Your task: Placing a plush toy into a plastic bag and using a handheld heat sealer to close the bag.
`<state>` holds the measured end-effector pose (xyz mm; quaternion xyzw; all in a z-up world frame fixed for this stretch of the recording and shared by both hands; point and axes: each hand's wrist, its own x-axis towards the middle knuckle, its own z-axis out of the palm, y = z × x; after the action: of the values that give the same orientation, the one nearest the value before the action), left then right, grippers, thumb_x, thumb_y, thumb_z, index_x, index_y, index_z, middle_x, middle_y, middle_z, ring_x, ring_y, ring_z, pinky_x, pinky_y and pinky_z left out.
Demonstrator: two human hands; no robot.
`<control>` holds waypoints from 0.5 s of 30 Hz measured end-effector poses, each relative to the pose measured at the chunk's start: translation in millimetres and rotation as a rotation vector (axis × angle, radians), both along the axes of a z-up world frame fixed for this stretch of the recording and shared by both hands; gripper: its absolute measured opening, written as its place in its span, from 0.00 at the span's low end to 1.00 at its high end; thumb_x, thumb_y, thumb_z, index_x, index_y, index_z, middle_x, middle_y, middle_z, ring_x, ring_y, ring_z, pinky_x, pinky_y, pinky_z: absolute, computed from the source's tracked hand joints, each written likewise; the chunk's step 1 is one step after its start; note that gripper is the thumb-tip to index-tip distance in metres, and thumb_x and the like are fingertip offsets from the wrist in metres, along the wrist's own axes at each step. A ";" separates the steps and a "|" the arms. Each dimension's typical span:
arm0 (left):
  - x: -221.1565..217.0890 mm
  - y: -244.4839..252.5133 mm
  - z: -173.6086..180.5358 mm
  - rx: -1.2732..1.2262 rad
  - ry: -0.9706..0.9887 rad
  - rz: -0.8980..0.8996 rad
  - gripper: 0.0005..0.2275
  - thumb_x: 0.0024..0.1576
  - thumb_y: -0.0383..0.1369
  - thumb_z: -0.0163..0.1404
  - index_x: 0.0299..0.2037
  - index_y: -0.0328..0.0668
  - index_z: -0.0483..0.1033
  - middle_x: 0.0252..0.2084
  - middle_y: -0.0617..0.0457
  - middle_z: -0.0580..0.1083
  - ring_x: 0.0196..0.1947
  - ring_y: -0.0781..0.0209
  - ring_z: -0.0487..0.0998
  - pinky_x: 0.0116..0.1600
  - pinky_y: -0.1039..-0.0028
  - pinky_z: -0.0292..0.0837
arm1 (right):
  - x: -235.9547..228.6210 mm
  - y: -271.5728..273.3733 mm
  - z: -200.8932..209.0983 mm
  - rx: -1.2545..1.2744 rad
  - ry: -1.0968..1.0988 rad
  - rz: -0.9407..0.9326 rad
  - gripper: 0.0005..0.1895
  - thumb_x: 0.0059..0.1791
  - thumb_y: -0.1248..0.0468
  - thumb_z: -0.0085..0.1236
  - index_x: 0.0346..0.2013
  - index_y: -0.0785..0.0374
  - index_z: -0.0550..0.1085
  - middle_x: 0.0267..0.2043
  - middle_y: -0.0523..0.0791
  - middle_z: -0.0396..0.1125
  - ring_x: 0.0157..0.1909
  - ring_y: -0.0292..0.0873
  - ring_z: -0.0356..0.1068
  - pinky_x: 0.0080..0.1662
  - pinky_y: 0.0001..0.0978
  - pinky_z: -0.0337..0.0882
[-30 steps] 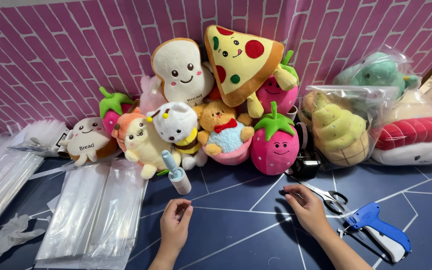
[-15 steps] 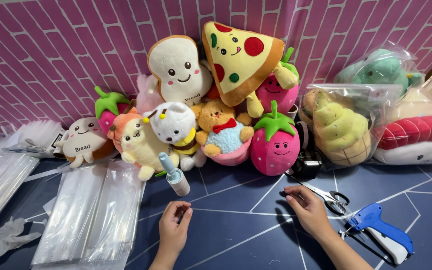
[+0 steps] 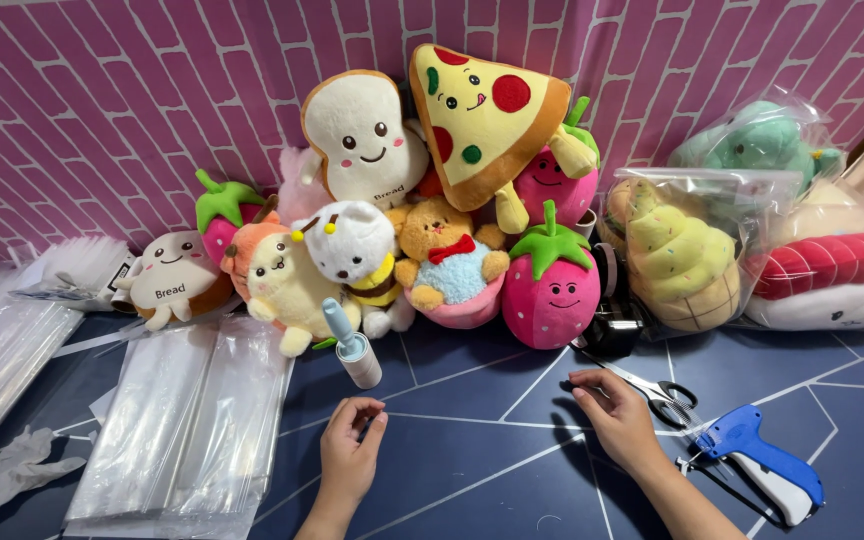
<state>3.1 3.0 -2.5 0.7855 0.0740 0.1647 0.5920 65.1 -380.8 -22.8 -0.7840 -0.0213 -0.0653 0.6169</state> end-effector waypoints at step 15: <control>-1.2 2.2 4.6 0.043 -0.005 -0.068 0.04 0.55 0.31 0.55 0.37 0.44 0.81 0.39 0.57 0.79 0.42 0.65 0.79 0.53 0.76 0.75 | -0.4 -0.3 1.2 -0.008 -0.001 -0.003 0.09 0.50 0.67 0.58 0.42 0.66 0.80 0.47 0.47 0.78 0.53 0.39 0.76 0.60 0.29 0.76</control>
<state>1.9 5.2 2.1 0.7997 0.0419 0.1480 0.5804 64.7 -381.1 -21.6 -0.7866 -0.0207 -0.0663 0.6135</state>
